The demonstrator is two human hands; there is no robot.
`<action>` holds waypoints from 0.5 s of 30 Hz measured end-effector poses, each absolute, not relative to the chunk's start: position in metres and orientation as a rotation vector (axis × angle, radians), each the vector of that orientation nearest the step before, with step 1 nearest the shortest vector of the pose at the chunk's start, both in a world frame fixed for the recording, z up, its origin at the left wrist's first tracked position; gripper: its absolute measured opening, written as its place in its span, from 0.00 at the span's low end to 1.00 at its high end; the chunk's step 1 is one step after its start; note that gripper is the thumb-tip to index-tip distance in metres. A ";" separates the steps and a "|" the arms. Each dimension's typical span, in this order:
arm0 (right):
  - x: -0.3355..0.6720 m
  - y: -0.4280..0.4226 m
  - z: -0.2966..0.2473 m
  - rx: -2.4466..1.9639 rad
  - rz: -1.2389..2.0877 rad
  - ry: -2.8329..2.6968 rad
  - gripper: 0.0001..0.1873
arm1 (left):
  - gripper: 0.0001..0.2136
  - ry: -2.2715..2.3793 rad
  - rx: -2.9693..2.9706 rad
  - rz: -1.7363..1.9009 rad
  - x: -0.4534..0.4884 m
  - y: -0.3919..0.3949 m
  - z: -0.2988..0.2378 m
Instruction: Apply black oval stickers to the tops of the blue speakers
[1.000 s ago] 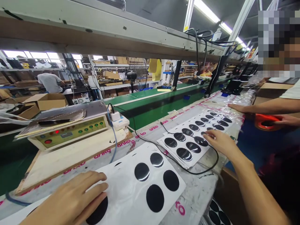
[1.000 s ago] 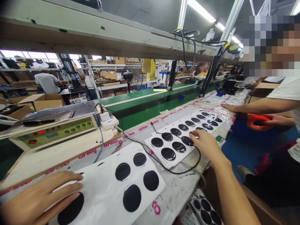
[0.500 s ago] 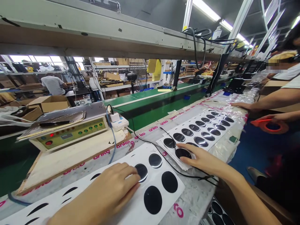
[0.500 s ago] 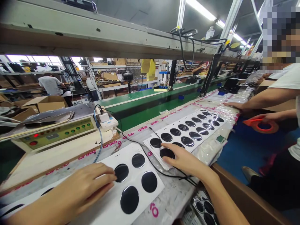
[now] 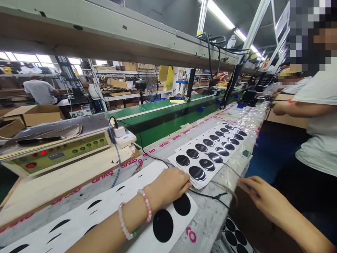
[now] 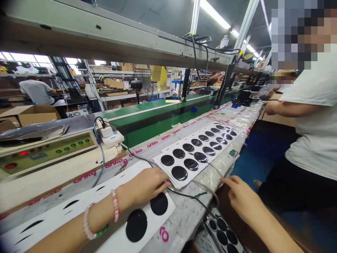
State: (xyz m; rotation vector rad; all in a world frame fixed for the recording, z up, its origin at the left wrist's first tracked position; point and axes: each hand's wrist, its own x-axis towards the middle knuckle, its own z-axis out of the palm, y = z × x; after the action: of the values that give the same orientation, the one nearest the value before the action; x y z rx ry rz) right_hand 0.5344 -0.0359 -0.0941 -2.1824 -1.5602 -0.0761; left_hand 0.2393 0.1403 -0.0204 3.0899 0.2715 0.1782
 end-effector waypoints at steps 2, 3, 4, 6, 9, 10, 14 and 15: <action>0.548 -0.054 -0.108 -2.292 -0.181 -1.397 0.19 | 0.08 0.284 3.100 0.232 0.244 0.143 -0.021; 0.551 -0.060 -0.113 -2.325 -0.209 -1.346 0.17 | 0.09 0.269 3.112 0.265 0.248 0.143 -0.021; 0.552 -0.065 -0.117 -2.344 -0.224 -1.318 0.17 | 0.13 0.245 3.128 0.298 0.253 0.143 -0.023; 0.549 -0.069 -0.119 -2.348 -0.270 -1.292 0.18 | 0.21 0.181 3.162 0.353 0.262 0.141 -0.026; 0.534 -0.063 -0.108 -2.312 -0.405 -1.256 0.24 | 0.21 0.130 3.192 0.386 0.272 0.135 -0.025; 0.527 -0.058 -0.102 -2.285 -0.430 -1.262 0.25 | 0.21 0.126 3.193 0.384 0.273 0.133 -0.023; 0.493 -0.029 -0.084 -2.044 -0.369 -1.458 0.24 | 0.24 0.240 3.189 0.380 0.268 0.131 -0.014; 0.484 -0.020 -0.083 -1.966 -0.322 -1.541 0.24 | 0.23 0.270 3.188 0.368 0.265 0.131 -0.014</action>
State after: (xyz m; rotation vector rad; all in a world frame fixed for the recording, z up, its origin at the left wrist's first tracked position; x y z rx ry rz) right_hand 0.4842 -0.0198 -0.0831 -1.9658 -1.5412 -0.3224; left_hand 0.2654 0.1314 -0.0137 3.1881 0.2699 0.3676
